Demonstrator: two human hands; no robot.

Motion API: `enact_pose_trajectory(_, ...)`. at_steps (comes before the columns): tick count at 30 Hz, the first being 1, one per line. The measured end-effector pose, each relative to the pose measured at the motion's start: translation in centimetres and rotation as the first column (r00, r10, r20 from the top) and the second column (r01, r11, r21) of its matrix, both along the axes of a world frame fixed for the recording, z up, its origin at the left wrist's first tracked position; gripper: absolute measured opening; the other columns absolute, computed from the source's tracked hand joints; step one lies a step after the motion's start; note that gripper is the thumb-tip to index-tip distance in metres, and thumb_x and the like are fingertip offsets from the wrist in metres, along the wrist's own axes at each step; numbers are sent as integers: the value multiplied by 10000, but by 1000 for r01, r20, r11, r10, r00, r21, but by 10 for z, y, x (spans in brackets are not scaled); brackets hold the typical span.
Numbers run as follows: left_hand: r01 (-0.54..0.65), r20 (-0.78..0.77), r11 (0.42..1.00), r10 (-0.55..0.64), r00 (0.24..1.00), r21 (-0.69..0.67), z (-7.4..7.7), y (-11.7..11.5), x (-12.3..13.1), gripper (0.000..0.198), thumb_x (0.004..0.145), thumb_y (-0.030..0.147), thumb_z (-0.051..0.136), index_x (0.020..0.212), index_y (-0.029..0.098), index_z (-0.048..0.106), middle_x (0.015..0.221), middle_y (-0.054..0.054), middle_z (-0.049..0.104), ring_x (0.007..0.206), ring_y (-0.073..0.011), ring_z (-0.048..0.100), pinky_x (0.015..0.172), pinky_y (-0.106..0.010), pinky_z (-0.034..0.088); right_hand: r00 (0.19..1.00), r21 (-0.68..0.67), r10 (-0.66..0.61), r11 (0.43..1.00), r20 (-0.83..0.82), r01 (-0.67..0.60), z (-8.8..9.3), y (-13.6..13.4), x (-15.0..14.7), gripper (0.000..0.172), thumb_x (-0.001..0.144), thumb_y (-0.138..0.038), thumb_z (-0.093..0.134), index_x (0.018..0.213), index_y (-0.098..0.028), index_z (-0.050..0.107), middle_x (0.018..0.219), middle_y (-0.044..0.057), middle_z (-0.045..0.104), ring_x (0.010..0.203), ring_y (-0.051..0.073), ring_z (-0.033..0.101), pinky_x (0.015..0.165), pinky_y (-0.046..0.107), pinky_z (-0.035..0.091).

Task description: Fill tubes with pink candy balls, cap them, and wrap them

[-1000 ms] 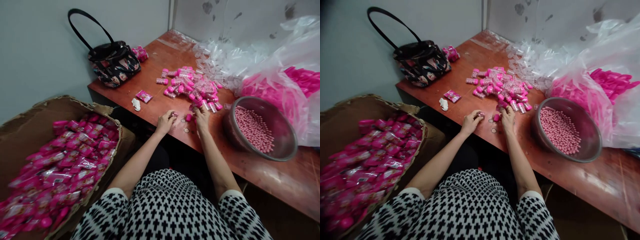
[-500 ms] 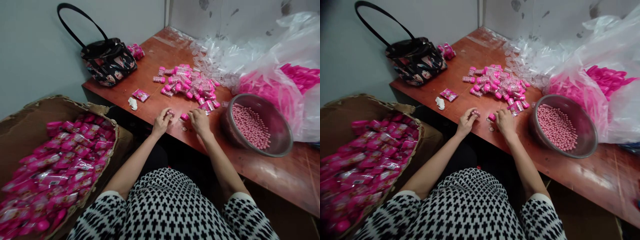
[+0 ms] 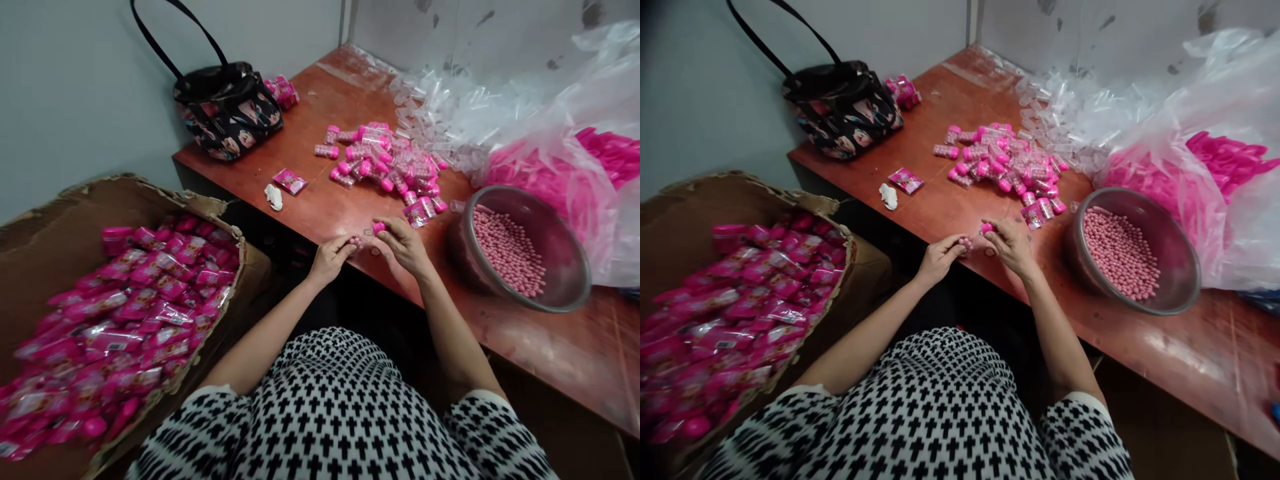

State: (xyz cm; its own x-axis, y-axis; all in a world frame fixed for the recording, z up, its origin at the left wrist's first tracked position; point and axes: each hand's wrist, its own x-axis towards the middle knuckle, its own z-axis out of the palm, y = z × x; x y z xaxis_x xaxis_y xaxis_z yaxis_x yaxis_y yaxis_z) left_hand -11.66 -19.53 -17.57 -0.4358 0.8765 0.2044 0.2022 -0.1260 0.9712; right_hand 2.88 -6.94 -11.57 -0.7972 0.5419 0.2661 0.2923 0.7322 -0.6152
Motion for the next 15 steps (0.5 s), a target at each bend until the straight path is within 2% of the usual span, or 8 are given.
enact_pose_trajectory(2,7,-90,1000,-6,996,16,3,2,2,278,848,306,549,1078,196,660,1025,-43,704,928,-173,655,861,-303,505,998,16,54,998,-31,-53,4,-10,2,333,907,-393,465,1177,-239,584,921,58,624,834,184,557,771,326,447)
enact_pose_trajectory(5,24,-166,999,-20,986,22,5,7,5,258,849,261,544,1072,203,660,1019,-32,705,924,-165,651,855,-291,495,995,97,98,990,30,-101,4,-19,0,327,918,-378,441,1165,-227,595,912,74,603,841,188,558,770,324,455)
enact_pose_trajectory(10,22,-209,1000,-21,978,3,0,11,9,260,850,241,539,1081,222,658,1032,-22,706,906,-164,660,842,-296,500,980,215,32,974,196,-75,0,-20,3,327,934,-346,406,1152,-192,595,925,91,587,832,191,560,735,305,460)
enact_pose_trajectory(15,34,-224,999,-32,974,4,-3,11,13,289,865,259,517,1122,240,647,1077,-18,695,922,-164,668,855,-287,505,938,290,-12,952,347,-95,7,-21,7,341,938,-325,393,1186,-165,564,931,103,594,764,186,552,668,288,444)
